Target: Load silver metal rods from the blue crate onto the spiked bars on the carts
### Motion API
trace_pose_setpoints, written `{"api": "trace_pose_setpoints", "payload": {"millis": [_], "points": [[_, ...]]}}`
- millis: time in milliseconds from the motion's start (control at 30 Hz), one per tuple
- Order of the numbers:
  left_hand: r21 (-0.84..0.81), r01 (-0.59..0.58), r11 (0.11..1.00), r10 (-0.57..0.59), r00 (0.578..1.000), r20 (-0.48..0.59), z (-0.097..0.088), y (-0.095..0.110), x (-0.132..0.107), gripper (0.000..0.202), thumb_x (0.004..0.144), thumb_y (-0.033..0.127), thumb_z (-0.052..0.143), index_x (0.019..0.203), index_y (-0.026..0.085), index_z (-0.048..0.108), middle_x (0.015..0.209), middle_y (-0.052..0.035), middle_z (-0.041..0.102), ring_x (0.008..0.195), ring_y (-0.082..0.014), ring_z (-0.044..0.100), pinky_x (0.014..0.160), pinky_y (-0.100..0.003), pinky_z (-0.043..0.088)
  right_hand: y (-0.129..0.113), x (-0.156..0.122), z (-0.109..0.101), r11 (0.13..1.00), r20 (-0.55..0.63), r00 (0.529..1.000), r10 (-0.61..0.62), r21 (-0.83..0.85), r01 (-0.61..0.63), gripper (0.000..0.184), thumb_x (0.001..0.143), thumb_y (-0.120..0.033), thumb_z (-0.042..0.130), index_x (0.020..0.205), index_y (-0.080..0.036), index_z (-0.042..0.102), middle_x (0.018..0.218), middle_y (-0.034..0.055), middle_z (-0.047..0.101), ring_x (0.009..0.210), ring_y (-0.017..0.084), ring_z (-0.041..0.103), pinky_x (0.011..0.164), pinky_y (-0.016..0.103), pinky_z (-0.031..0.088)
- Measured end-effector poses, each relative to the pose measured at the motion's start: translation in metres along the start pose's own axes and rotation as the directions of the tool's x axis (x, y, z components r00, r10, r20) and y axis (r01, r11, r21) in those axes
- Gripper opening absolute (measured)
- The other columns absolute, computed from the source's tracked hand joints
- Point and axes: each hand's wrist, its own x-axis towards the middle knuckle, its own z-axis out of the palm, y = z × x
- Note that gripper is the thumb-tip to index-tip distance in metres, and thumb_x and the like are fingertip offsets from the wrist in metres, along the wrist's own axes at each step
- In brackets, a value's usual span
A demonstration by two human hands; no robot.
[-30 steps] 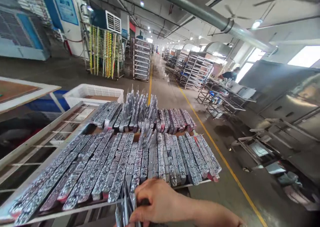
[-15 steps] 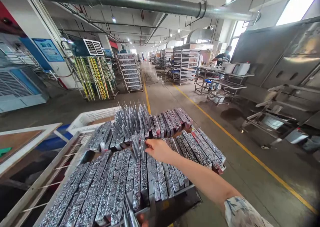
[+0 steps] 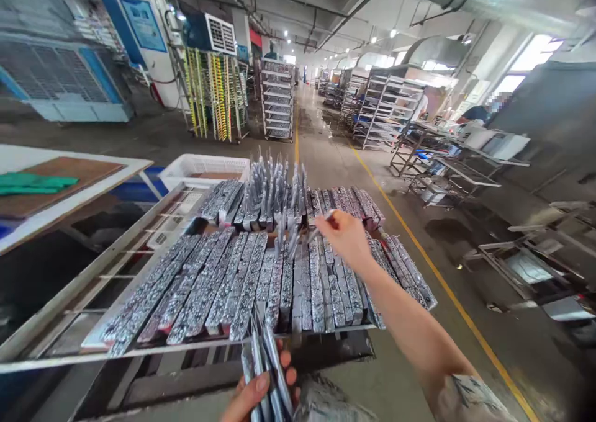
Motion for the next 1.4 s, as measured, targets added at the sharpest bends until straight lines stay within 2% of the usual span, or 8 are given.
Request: {"api": "trace_pose_setpoints", "payload": {"millis": [67, 167, 233, 333, 500, 767, 1033, 1400], "points": [[-0.031, -0.013, 0.999, 0.013, 1.000, 0.016, 0.003, -0.001, -0.001, 0.052, 0.058, 0.015, 0.071, 0.108, 0.023, 0.057, 0.090, -0.0049, 0.070, 0.080, -0.0250, 0.064, 0.079, -0.043, 0.048, -0.008, -0.023, -0.012, 0.994, 0.149, 0.988, -0.034, 0.104, 0.019, 0.025, 0.078, -0.040, 0.050, 0.073, -0.018, 0.059, 0.065, -0.0009, 0.059, 0.060, 0.011, 0.052, 0.058, 0.022, 0.038], [-0.034, -0.013, 0.999, 0.013, 1.000, -0.006, 0.006, -0.003, -0.003, 0.056, 0.058, 0.020, 0.073, 0.111, 0.020, 0.056, 0.087, -0.0064, 0.071, 0.081, -0.0256, 0.065, 0.082, -0.041, 0.047, -0.020, -0.065, -0.007, 0.966, 0.516, 0.843, -0.153, 0.256, 0.019, 0.015, 0.074, -0.035, 0.056, 0.074, -0.021, 0.062, 0.075, -0.0017, 0.062, 0.071, 0.013, 0.056, 0.067, 0.024, 0.042], [-0.002, -0.001, 1.000, 0.001, 0.999, -0.038, 0.008, -0.006, -0.003, 0.056, 0.057, 0.026, 0.074, 0.110, 0.017, 0.057, 0.085, -0.0087, 0.071, 0.083, -0.0280, 0.064, 0.082, -0.042, 0.046, -0.026, -0.088, 0.008, 0.955, 0.592, 0.773, -0.226, 0.290, 0.056, 0.011, 0.070, -0.032, 0.062, 0.072, -0.021, 0.062, 0.085, -0.0010, 0.063, 0.081, 0.014, 0.056, 0.074, 0.025, 0.042], [0.049, -0.015, 0.999, 0.016, 0.999, -0.039, 0.009, -0.007, -0.002, 0.049, 0.051, 0.031, 0.077, 0.095, 0.013, 0.064, 0.079, -0.0101, 0.071, 0.080, -0.0306, 0.064, 0.080, -0.043, 0.046, -0.033, -0.106, 0.032, 0.958, 0.590, 0.761, -0.271, 0.241, 0.154, 0.015, 0.066, -0.031, 0.067, 0.062, -0.019, 0.060, 0.085, 0.0004, 0.062, 0.085, 0.016, 0.054, 0.078, 0.027, 0.040], [0.134, -0.009, 0.991, 0.005, 0.999, 0.034, 0.008, -0.002, 0.001, 0.036, 0.049, 0.029, 0.078, 0.079, 0.012, 0.067, 0.070, -0.0103, 0.070, 0.071, -0.0294, 0.065, 0.078, -0.045, 0.047, -0.035, -0.107, 0.030, 0.961, 0.547, 0.797, -0.257, 0.229, 0.153, 0.016, 0.071, -0.030, 0.064, 0.084, -0.020, 0.063, 0.086, 0.0002, 0.063, 0.086, 0.014, 0.055, 0.078, 0.026, 0.041], [-0.026, -0.014, 1.000, 0.015, 1.000, 0.025, 0.006, 0.000, 0.003, 0.062, 0.051, 0.013, 0.075, 0.110, 0.020, 0.057, 0.085, -0.0086, 0.068, 0.074, -0.0265, 0.063, 0.073, -0.049, 0.048, 0.010, -0.038, 0.030, 0.985, 0.270, 0.963, 0.008, 0.165, -0.054, 0.025, 0.077, -0.026, 0.050, 0.098, -0.019, 0.060, 0.088, 0.0018, 0.065, 0.075, 0.014, 0.059, 0.070, 0.025, 0.044], [-0.057, -0.040, 0.998, 0.042, 0.998, 0.036, 0.003, 0.003, 0.003, 0.074, 0.050, 0.012, 0.076, 0.118, 0.020, 0.050, 0.083, -0.0069, 0.068, 0.073, -0.0258, 0.062, 0.072, -0.050, 0.048, 0.000, -0.009, 0.058, 0.993, 0.278, 0.953, -0.120, 0.026, 0.117, 0.017, 0.079, -0.026, 0.048, 0.085, -0.020, 0.062, 0.066, -0.0034, 0.060, 0.060, 0.011, 0.052, 0.058, 0.020, 0.036], [-0.101, -0.007, 0.995, 0.016, 0.996, 0.091, 0.001, 0.004, -0.004, 0.039, 0.053, 0.012, 0.075, 0.090, 0.018, 0.066, 0.084, -0.0073, 0.070, 0.076, -0.0257, 0.064, 0.073, -0.047, 0.050, 0.000, -0.012, 0.063, 0.996, 0.128, 0.989, -0.073, -0.048, 0.080, 0.021, 0.080, -0.031, 0.045, 0.074, -0.018, 0.060, 0.063, -0.0022, 0.057, 0.057, 0.012, 0.049, 0.055, 0.020, 0.033]]}}
